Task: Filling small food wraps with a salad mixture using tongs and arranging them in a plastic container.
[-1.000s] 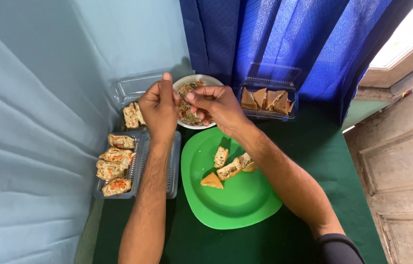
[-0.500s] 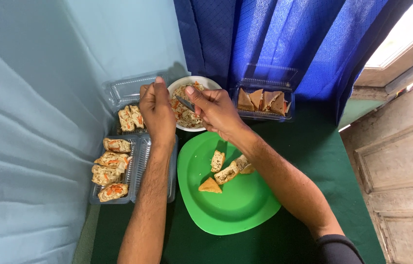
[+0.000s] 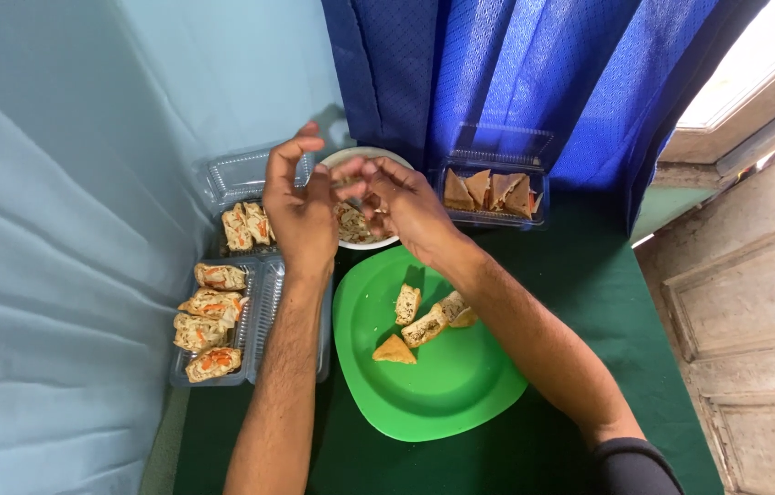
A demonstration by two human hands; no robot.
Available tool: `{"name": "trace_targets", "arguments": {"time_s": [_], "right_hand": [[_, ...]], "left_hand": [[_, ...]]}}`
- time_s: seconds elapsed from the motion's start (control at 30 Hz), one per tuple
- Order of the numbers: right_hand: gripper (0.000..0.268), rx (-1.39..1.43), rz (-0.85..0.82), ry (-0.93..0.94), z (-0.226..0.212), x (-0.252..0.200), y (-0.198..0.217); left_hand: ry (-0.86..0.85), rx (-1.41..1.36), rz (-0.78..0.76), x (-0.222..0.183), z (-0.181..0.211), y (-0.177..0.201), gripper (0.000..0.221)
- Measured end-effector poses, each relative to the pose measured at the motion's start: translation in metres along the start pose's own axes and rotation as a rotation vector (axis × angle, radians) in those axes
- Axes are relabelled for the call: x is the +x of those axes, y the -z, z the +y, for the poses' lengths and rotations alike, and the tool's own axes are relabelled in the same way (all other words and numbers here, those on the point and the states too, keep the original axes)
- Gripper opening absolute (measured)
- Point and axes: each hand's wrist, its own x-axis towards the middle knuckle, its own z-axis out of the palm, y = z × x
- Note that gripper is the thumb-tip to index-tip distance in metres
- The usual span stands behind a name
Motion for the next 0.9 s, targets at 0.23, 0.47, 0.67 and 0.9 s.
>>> {"name": "trace_targets", "arguments": {"time_s": [0.23, 0.47, 0.67, 0.9], "right_hand": [[0.054, 0.172, -0.087, -0.131, 0.014, 0.008, 0.005], [0.066, 0.179, -0.129, -0.192, 0.010, 0.007, 0.009], [0.039, 0.186, -0.064, -0.166, 0.020, 0.013, 0.014], [0.024, 0.052, 0.005, 0.028, 0.003, 0.005, 0.016]], "left_hand": [[0.062, -0.169, -0.012, -0.006, -0.002, -0.006, 0.036], [0.083, -0.222, -0.095, -0.001, -0.006, 0.003, 0.023], [0.155, -0.292, -0.190, 0.005, -0.004, 0.017, 0.015], [0.244, -0.308, -0.146, 0.013, 0.003, 0.039, 0.020]]}}
